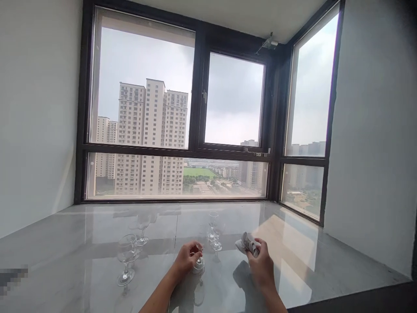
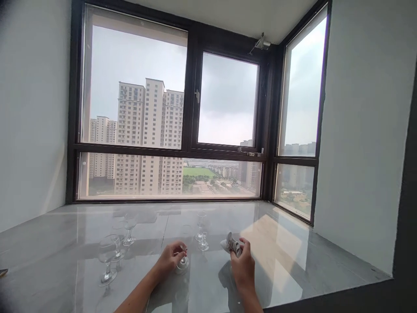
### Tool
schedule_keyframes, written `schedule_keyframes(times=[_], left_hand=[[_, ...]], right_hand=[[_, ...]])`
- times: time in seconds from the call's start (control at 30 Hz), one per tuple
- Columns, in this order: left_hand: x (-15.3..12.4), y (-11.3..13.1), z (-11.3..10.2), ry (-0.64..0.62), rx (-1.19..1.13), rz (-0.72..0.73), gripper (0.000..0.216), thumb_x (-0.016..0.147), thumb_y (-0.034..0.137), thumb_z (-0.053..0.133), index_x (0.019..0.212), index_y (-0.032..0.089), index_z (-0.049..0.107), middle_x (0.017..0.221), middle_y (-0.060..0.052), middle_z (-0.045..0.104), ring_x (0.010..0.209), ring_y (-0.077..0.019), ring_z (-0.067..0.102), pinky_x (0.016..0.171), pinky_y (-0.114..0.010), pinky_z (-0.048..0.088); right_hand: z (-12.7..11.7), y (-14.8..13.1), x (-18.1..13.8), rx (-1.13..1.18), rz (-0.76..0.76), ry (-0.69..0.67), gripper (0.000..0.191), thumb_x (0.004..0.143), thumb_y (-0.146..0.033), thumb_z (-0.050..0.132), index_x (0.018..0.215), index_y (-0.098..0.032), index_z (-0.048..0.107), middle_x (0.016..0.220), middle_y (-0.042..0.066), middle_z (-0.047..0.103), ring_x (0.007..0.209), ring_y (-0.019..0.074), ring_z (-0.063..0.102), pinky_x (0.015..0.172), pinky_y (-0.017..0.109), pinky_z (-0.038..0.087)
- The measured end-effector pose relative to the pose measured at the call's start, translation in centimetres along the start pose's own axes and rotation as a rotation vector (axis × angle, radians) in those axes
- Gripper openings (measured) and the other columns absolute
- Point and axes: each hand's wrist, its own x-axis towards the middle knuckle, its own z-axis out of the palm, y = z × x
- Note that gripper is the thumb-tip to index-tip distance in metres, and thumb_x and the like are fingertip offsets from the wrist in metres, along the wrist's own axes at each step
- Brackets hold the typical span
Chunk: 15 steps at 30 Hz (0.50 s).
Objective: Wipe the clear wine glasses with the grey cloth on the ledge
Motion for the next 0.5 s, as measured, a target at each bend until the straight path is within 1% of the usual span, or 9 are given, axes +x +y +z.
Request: schedule_keyframes(times=[0.07,0.17,0.33,0.43,0.5], left_hand=[[-0.1,0.0,-0.1,0.009,0.015,0.005,0.024,0.074,0.038,0.073,0.081,0.017,0.065,0.08,-0.004,0.065,0.08,-0.0184,0.063,0.076,-0.03,0.049],[-0.2,0.3,-0.2,0.004,0.043,0.009,0.026,0.072,0.039,0.077,0.078,0.017,0.066,0.08,-0.006,0.066,0.081,-0.0196,0.063,0.076,-0.032,0.05],[-0.6,1.0,0.6,-0.015,0.118,-0.017,0.022,0.071,0.037,0.076,0.079,0.017,0.069,0.082,-0.005,0.067,0.083,-0.0204,0.063,0.078,-0.032,0.05],[-1.0,1.4,1.9,-0.05,0.124,-0.04,0.021,0.072,0.034,0.073,0.082,0.017,0.069,0.081,-0.004,0.066,0.081,-0.0191,0.062,0.076,-0.03,0.049],[-1.0,1.5,3.1,-0.063,0.146,-0.042,0.02,0.071,0.034,0.072,0.081,0.017,0.069,0.078,-0.002,0.066,0.078,-0.0179,0.061,0.074,-0.029,0.047]], right_hand=[[-0.5,1.9,0.9,-0.115,-0.025,0.003,0.053,0.07,-0.041,0.055,0.119,-0.021,0.051,0.105,0.013,0.07,0.092,0.0295,0.069,0.073,0.033,0.049],[-0.3,3.5,1.3,-0.167,-0.016,-0.023,0.049,0.072,-0.03,0.05,0.121,-0.021,0.049,0.102,0.011,0.07,0.09,0.0283,0.069,0.076,0.034,0.048],[0.4,3.4,1.3,-0.166,-0.006,-0.041,0.049,0.072,-0.023,0.05,0.12,-0.019,0.05,0.098,0.011,0.07,0.085,0.0272,0.069,0.075,0.033,0.048],[0.3,3.3,1.5,-0.157,0.004,-0.03,0.047,0.071,-0.022,0.051,0.118,-0.019,0.051,0.097,0.01,0.07,0.087,0.027,0.069,0.077,0.033,0.048],[0.2,3.3,1.5,-0.154,0.008,-0.023,0.048,0.07,-0.023,0.053,0.117,-0.019,0.051,0.096,0.01,0.071,0.088,0.0269,0.069,0.078,0.033,0.048]])
